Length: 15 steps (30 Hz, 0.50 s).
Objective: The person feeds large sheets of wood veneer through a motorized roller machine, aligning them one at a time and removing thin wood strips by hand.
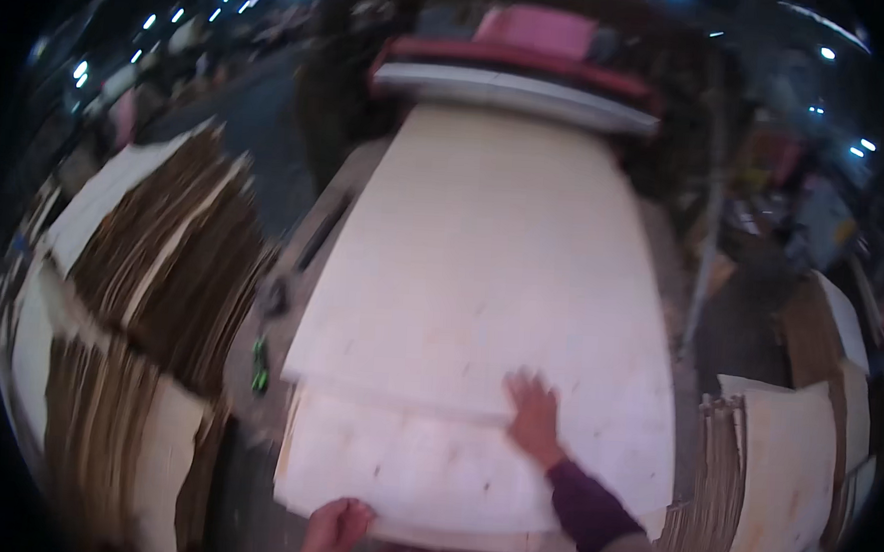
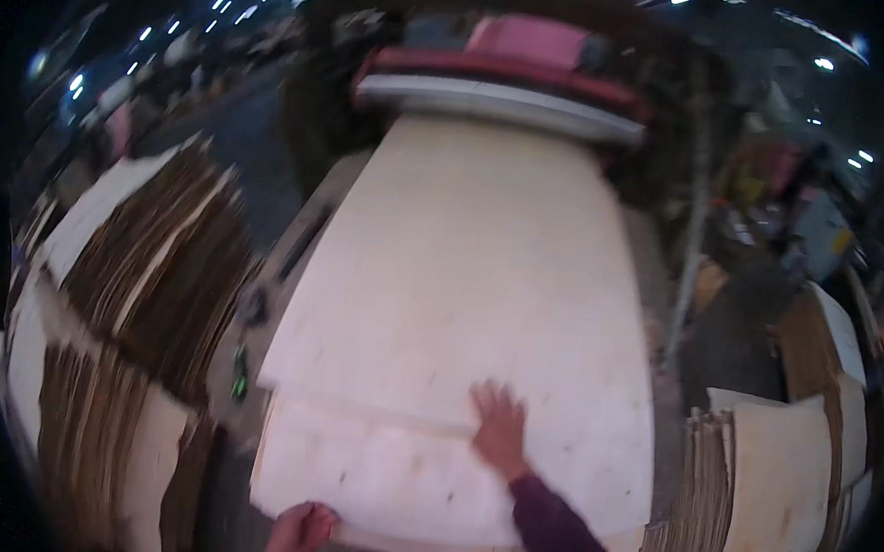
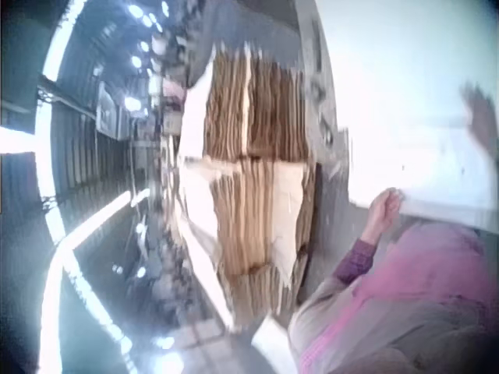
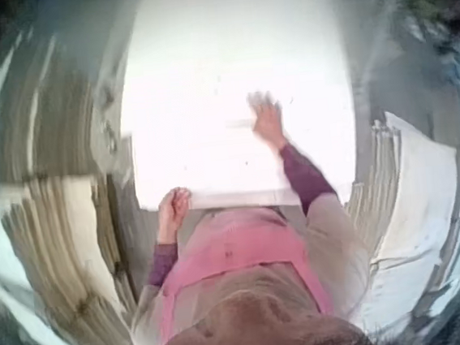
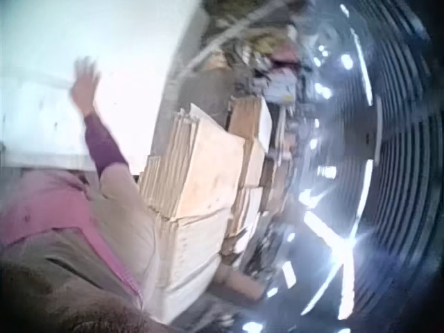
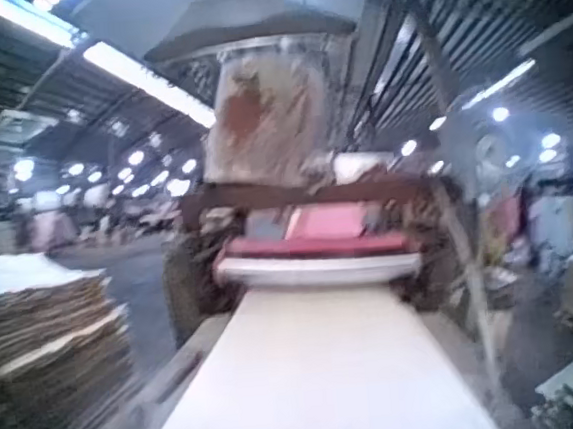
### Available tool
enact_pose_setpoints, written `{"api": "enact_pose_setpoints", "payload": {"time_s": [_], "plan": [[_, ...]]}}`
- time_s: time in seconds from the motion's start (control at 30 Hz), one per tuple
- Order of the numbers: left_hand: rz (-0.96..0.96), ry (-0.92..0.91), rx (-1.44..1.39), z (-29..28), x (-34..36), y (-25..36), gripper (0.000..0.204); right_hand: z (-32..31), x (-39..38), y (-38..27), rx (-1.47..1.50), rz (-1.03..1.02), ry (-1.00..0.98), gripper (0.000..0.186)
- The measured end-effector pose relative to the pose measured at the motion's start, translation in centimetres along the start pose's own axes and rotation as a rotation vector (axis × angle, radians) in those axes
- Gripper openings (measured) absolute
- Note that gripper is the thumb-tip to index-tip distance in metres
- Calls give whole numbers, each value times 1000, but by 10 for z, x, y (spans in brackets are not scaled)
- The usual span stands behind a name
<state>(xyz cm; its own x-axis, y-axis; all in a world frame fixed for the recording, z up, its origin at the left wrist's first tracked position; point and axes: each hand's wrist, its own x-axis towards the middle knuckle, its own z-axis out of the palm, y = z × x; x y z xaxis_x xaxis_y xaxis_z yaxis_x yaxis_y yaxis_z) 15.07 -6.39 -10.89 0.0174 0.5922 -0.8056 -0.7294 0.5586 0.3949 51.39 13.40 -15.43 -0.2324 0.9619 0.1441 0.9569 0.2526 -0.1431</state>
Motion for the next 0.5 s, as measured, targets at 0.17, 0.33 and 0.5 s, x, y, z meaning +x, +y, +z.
{"api": "enact_pose_setpoints", "payload": {"time_s": [0.17,0.33,0.5], "plan": [[57,159,-92,-30,-22,-25,21,2,111,29,-7,-52,78,72],[103,126,-153,-19,6,-21,18,41,140,27,86,63,58,56],[235,-182,-217,1,-27,-14,20,-3,-4,-19,-56,-37,212,41]]}}
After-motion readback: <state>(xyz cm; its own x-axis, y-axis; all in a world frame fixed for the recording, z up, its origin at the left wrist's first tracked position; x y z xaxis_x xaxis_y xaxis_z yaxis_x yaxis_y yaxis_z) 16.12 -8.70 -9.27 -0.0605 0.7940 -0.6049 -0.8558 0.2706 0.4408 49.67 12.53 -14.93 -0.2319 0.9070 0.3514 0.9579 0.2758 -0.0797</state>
